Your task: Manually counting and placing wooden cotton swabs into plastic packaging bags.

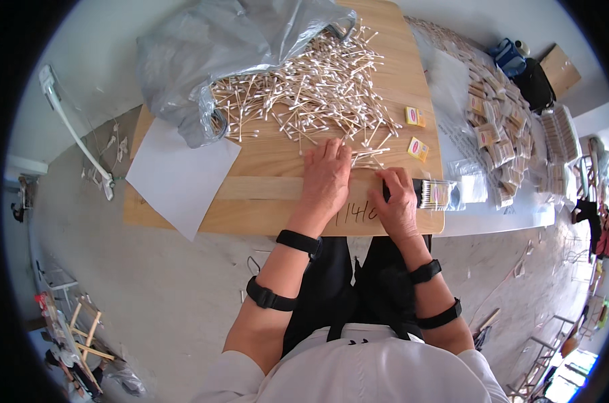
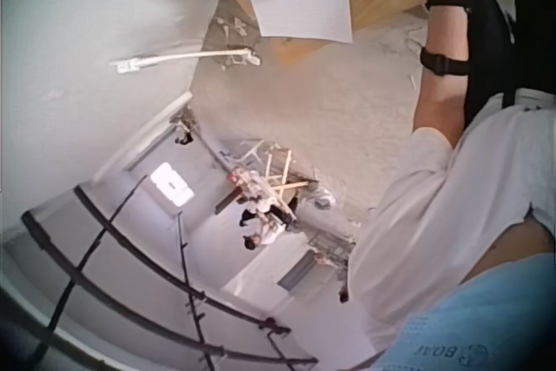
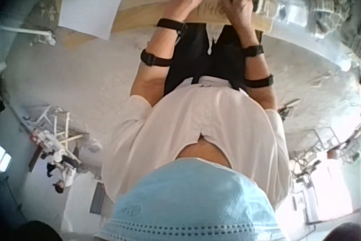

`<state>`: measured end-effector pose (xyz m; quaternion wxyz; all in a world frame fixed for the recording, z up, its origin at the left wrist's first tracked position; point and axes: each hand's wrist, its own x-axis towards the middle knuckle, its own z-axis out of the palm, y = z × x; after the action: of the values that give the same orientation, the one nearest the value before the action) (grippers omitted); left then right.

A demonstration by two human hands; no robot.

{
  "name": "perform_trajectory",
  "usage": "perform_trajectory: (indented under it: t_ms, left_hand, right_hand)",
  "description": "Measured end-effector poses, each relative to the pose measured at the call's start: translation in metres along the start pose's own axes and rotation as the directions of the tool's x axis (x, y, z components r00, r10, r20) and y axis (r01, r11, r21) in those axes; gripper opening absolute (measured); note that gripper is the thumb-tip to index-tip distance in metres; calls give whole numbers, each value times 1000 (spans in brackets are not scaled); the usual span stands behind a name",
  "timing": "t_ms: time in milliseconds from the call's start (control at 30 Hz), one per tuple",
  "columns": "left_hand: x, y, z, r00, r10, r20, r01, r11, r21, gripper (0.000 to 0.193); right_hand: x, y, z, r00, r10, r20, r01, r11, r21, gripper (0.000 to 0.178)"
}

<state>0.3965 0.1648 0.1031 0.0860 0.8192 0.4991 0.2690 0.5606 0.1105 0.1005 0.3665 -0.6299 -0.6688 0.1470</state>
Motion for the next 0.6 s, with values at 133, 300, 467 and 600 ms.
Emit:
perform_trajectory:
  t_ms: [133, 300, 467, 600]
  left_hand:
    - [-11, 8, 5, 999, 1, 35, -1, 1000, -10, 31]
    - [-20, -1, 8, 998, -57, -39, 52, 993, -106, 20]
    - [-10, -10, 4, 965, -223, -140, 190, 957, -219, 26]
    - [-19, 12, -6, 985, -106, -137, 103, 994, -31, 41]
  right_hand:
    - [-18, 11, -2, 996, -45, -74, 47, 999, 23, 27]
    - [-17, 11, -2, 993, -27, -117, 42, 991, 128, 30]
    - [-2, 16, 3, 986, 116, -118, -108, 991, 75, 35]
    - [1, 20, 2, 990, 109, -87, -109, 994, -2, 36]
